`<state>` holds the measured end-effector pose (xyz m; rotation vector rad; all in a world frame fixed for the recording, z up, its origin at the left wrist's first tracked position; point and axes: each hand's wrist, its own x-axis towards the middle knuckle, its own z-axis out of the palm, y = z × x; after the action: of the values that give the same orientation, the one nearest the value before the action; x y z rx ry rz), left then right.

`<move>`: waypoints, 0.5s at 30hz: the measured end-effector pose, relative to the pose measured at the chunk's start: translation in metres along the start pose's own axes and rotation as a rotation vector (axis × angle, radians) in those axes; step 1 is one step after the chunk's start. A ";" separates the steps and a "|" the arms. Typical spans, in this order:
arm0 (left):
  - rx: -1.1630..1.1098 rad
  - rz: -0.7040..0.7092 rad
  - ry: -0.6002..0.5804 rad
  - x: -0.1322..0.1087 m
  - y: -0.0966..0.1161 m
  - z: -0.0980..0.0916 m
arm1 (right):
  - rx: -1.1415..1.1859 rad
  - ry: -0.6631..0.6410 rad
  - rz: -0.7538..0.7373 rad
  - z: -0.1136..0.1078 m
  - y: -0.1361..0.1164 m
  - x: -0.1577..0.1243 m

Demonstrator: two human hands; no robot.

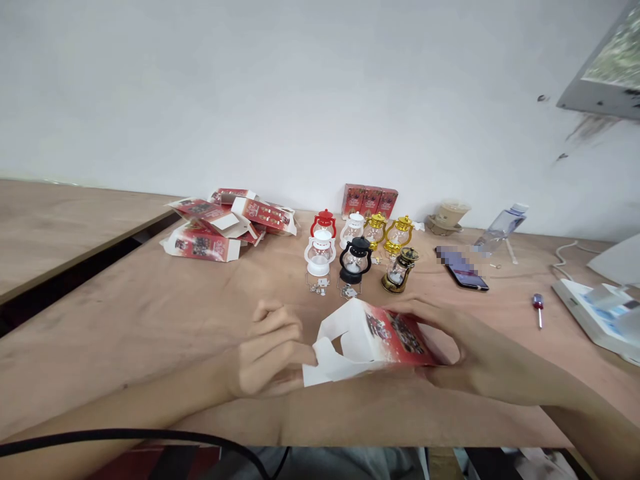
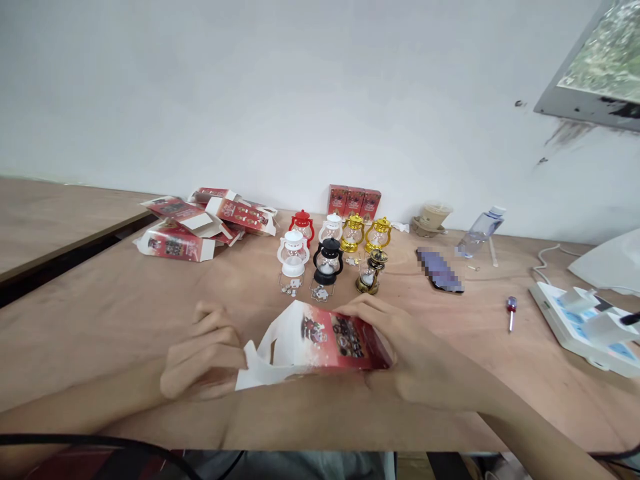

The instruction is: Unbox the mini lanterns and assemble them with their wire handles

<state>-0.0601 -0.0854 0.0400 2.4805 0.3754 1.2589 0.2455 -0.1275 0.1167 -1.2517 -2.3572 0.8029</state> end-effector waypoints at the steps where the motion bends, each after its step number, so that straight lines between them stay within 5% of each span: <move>1: 0.111 0.097 -0.013 0.006 0.001 -0.003 | 0.000 0.004 -0.005 0.000 0.001 -0.001; 7: 0.476 0.365 0.123 0.023 0.005 0.004 | 0.023 -0.010 -0.037 0.006 -0.002 -0.003; 12: 0.503 0.574 0.174 0.015 0.001 0.015 | -0.078 0.001 -0.061 0.008 -0.018 -0.003; 15: 0.579 0.492 0.133 -0.002 -0.004 0.021 | -0.091 -0.041 -0.070 0.008 -0.021 0.000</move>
<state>-0.0446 -0.0858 0.0254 3.1170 0.1774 1.7044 0.2272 -0.1394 0.1235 -1.1914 -2.4816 0.7130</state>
